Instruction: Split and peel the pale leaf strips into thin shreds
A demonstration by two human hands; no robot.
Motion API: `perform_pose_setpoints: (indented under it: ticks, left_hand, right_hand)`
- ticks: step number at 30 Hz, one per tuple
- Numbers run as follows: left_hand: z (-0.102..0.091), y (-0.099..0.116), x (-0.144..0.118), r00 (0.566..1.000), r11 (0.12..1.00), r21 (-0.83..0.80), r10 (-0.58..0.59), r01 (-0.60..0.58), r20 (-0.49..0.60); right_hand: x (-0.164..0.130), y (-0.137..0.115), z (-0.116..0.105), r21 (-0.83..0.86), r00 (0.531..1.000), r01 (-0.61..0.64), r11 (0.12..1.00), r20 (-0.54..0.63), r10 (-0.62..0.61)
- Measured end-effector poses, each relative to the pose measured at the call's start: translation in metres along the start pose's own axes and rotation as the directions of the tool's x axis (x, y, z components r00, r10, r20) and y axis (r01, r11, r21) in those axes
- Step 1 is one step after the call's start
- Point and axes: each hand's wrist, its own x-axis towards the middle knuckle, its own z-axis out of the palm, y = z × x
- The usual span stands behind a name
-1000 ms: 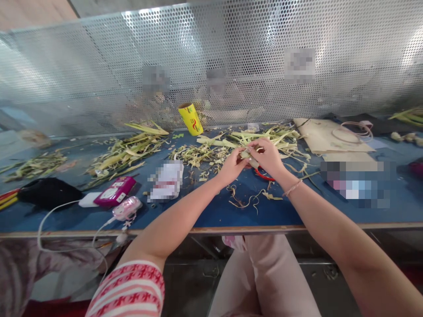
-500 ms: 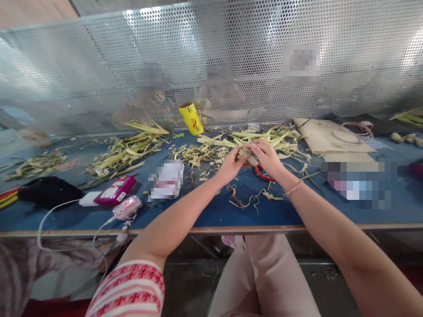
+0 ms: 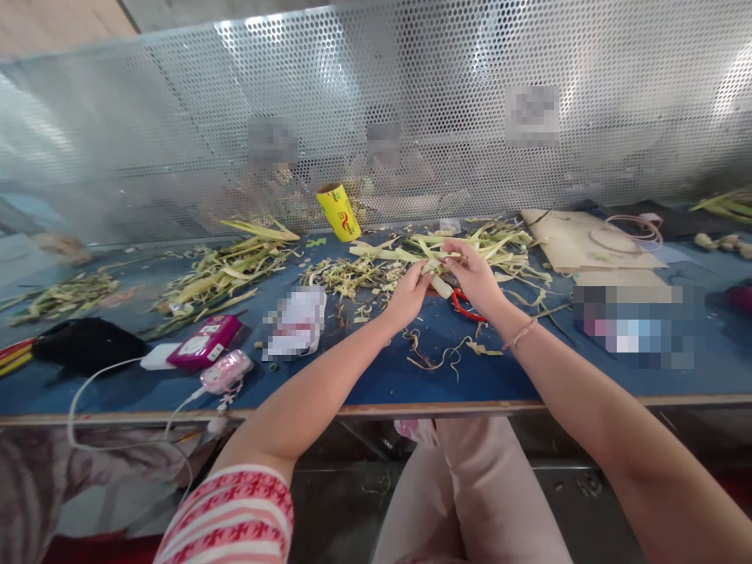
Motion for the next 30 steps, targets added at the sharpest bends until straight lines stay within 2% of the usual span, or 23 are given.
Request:
perform_pose_setpoints:
  ticks: [5,9,11,16,24,30]
  left_hand:
    - [-0.002,0.001,0.000,0.997,0.998,0.042,0.043,-0.040,-0.066]
    - [-0.003,0.002,0.000,0.993,0.993,0.097,0.071,-0.062,-0.092]
    - [-0.003,0.002,-0.001,0.994,0.991,0.114,0.080,-0.071,-0.079]
    - [-0.001,0.004,-0.002,0.996,0.995,0.079,0.061,-0.055,-0.071]
    - [0.001,0.009,-0.003,1.000,1.000,-0.003,0.017,-0.017,0.008]
    - [0.001,0.002,0.000,0.999,0.996,-0.083,-0.040,0.041,0.017]
  right_hand:
    - [-0.002,0.004,0.005,0.190,0.979,-0.190,0.963,-0.041,0.201]
    - [-0.005,-0.001,0.009,0.195,0.945,-0.323,0.926,0.016,0.326]
    - [-0.006,-0.002,0.010,0.161,0.957,-0.288,0.944,0.011,0.290]
    - [-0.006,-0.005,0.008,0.050,0.997,-0.075,0.996,-0.010,0.076]
    - [-0.005,-0.014,-0.003,-0.158,0.996,0.075,0.985,-0.039,-0.082]
    - [-0.003,-0.015,-0.008,-0.195,0.983,0.181,0.964,0.056,-0.173]
